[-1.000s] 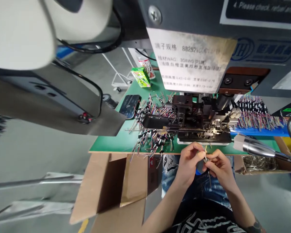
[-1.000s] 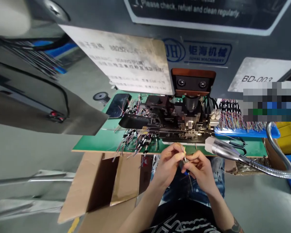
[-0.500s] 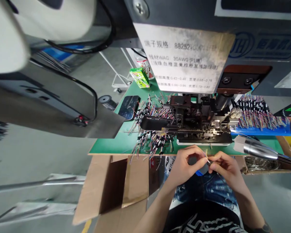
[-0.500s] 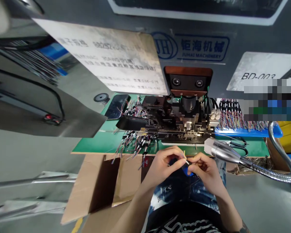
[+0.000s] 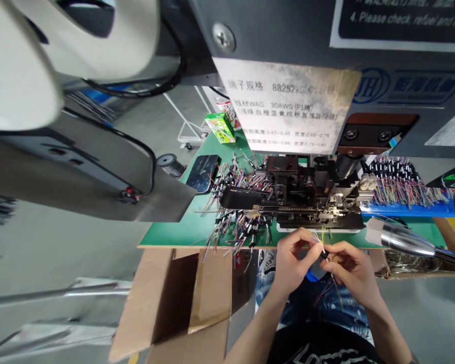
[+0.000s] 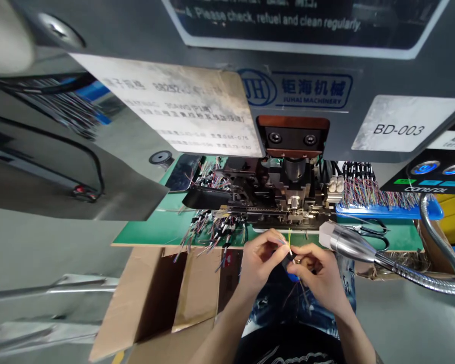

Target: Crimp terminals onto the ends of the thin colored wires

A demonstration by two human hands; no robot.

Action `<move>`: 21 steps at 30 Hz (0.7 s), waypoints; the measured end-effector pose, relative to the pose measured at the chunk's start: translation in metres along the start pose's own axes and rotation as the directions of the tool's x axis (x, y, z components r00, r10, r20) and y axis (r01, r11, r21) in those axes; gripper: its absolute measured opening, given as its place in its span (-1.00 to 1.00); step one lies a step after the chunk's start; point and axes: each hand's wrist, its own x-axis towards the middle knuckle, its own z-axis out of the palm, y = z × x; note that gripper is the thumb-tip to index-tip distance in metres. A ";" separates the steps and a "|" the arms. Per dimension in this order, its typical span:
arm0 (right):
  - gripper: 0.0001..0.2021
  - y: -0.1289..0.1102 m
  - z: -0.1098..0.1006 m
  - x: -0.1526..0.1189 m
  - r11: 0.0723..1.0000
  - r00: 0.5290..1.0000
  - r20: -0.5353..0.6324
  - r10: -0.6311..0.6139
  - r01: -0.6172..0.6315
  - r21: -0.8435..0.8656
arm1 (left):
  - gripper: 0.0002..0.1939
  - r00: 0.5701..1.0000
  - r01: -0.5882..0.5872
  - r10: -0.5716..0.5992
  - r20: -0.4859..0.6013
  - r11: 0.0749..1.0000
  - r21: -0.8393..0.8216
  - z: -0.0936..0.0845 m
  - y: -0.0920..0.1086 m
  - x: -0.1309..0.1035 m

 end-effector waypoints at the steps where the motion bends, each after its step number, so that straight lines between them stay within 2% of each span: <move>1: -0.69 0.003 0.005 -0.002 1.000 0.999 -0.033 -0.007 0.008 0.016 | -0.75 0.999 -0.014 0.013 -0.041 1.000 -0.028 0.003 -0.005 -0.003; 5: -0.77 0.009 0.022 -0.010 1.000 0.984 -0.177 -0.012 0.008 -0.024 | -0.71 0.979 -0.097 0.074 -0.189 0.988 -0.117 0.012 -0.021 -0.014; 8: -0.85 0.012 0.027 -0.013 0.996 0.974 -0.221 -0.057 0.041 -0.078 | -0.72 0.974 -0.106 0.072 -0.214 0.983 -0.153 0.013 -0.026 -0.019; 12: -0.87 0.013 0.026 -0.010 0.973 0.959 -0.195 -0.206 0.179 -0.149 | -0.70 0.986 -0.060 0.024 -0.166 0.974 -0.220 0.009 -0.026 -0.021; 16: -0.83 0.004 0.022 -0.002 0.915 0.922 -0.154 -0.355 0.309 -0.259 | -0.61 0.994 0.083 -0.102 -0.041 0.939 -0.332 0.006 -0.023 -0.019; 18: -0.83 0.000 0.021 0.000 0.891 0.908 -0.159 -0.388 0.326 -0.316 | -0.61 0.989 0.149 -0.146 0.031 0.937 -0.315 0.004 -0.022 -0.021; 21: -0.82 -0.002 0.019 0.000 0.888 0.912 -0.138 -0.386 0.327 -0.324 | -0.57 0.974 0.224 -0.207 0.097 0.946 -0.232 0.001 -0.019 -0.026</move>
